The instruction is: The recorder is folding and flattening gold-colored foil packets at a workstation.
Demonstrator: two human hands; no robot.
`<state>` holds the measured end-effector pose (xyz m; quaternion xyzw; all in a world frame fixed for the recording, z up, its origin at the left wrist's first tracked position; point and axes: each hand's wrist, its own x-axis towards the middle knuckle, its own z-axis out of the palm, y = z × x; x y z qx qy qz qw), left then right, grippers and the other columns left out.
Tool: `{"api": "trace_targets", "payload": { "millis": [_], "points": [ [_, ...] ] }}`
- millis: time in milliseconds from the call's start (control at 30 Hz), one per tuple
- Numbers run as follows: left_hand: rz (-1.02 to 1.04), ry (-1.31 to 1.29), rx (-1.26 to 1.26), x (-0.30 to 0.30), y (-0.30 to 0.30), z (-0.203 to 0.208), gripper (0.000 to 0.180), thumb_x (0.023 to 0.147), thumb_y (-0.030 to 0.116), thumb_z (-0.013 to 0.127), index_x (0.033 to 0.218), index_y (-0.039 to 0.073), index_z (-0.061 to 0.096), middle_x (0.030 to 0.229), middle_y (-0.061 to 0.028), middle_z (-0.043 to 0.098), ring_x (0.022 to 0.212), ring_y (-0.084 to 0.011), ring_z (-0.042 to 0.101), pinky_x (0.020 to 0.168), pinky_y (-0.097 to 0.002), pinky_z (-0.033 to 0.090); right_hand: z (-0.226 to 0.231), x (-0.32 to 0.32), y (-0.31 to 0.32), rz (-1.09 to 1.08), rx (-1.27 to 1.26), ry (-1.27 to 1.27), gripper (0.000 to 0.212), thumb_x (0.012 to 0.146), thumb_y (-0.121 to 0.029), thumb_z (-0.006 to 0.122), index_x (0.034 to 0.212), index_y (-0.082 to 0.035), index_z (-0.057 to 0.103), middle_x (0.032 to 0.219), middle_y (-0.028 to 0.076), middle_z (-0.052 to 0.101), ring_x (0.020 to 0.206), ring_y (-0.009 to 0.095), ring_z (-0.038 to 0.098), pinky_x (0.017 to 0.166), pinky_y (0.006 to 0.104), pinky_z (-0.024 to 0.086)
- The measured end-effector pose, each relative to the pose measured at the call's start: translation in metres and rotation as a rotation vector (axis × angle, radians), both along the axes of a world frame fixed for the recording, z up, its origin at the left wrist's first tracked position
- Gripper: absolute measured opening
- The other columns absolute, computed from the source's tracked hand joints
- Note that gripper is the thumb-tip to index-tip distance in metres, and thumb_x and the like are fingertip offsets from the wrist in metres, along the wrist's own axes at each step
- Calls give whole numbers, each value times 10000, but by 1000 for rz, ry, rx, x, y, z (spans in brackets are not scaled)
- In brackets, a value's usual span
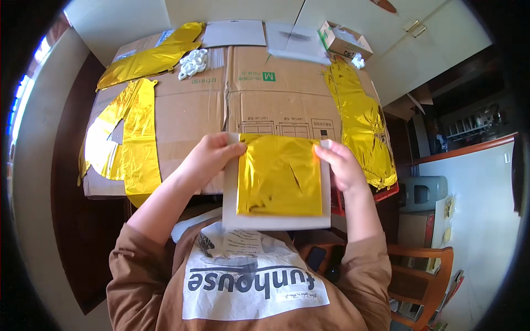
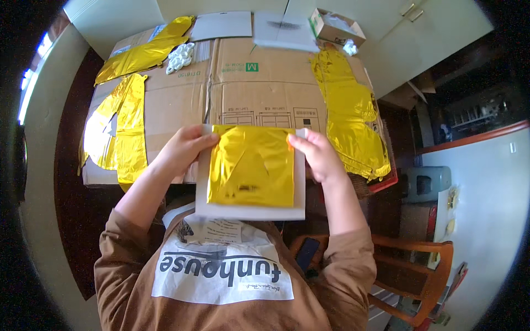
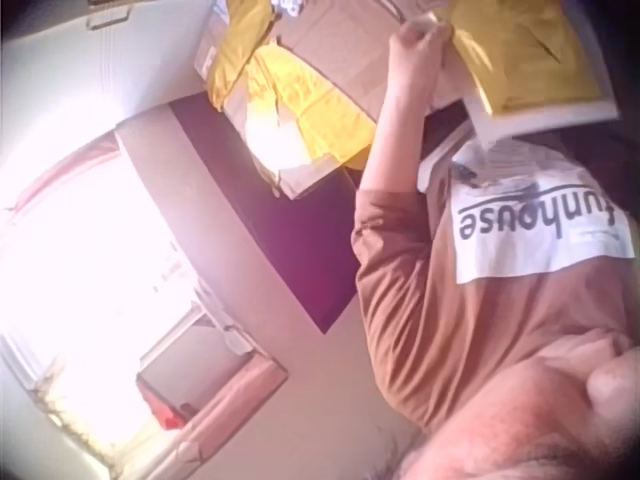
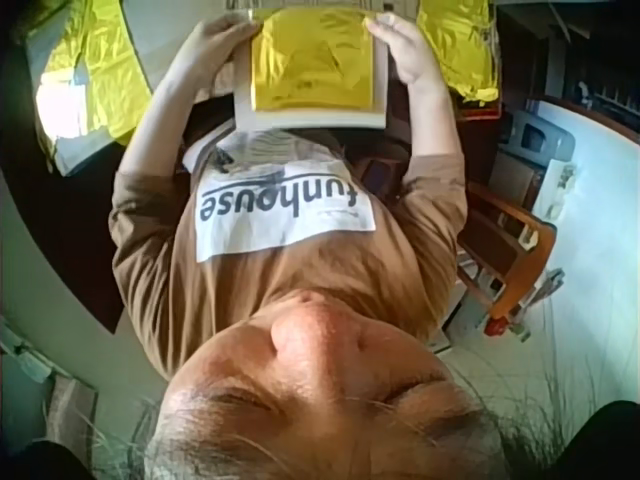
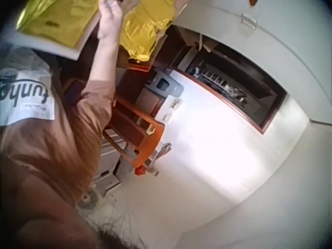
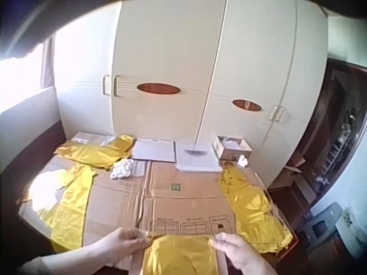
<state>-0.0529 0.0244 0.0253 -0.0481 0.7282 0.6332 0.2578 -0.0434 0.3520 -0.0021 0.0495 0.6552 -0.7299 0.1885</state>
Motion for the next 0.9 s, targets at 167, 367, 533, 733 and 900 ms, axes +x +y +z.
{"api": "trace_targets", "payload": {
  "millis": [167,367,533,733,900],
  "points": [
    [94,-120,150,-42,8,-63,231,1005,237,652,1046,13,692,854,17,673,669,-61,555,588,-242,457,-46,-52,-1,-15,45,-158,168,987,-184,679,1086,-50,695,1029,1,711,963,97,648,889,266,495],
    [32,310,-206,-40,7,-73,249,1000,219,642,996,-26,683,806,-29,675,695,-116,579,624,-330,489,-40,-39,8,-19,-122,-264,126,990,-210,677,1026,-89,672,946,2,701,824,123,693,723,293,571],
    [-32,276,-450,-47,18,-45,345,930,266,680,964,-75,645,851,-253,688,812,-358,674,756,-425,527,-27,-46,7,-9,184,-237,159,977,-243,699,955,-88,669,856,7,689,718,115,682,639,301,577],
    [-33,220,-500,-59,18,-43,371,929,289,675,968,-79,648,943,-294,692,940,-416,689,822,-458,533,-13,-53,-10,-55,1017,578,223,965,-229,689,917,-12,682,859,80,724,702,228,698,691,385,590],
    [-40,247,-541,-61,19,-43,390,930,278,678,1116,-60,618,1029,-299,695,1012,-443,675,881,-468,529,-28,-37,-30,215,1054,930,494,971,-314,661,1360,-23,571,1466,197,525,1331,384,519,1119,480,418]
  ]
}}
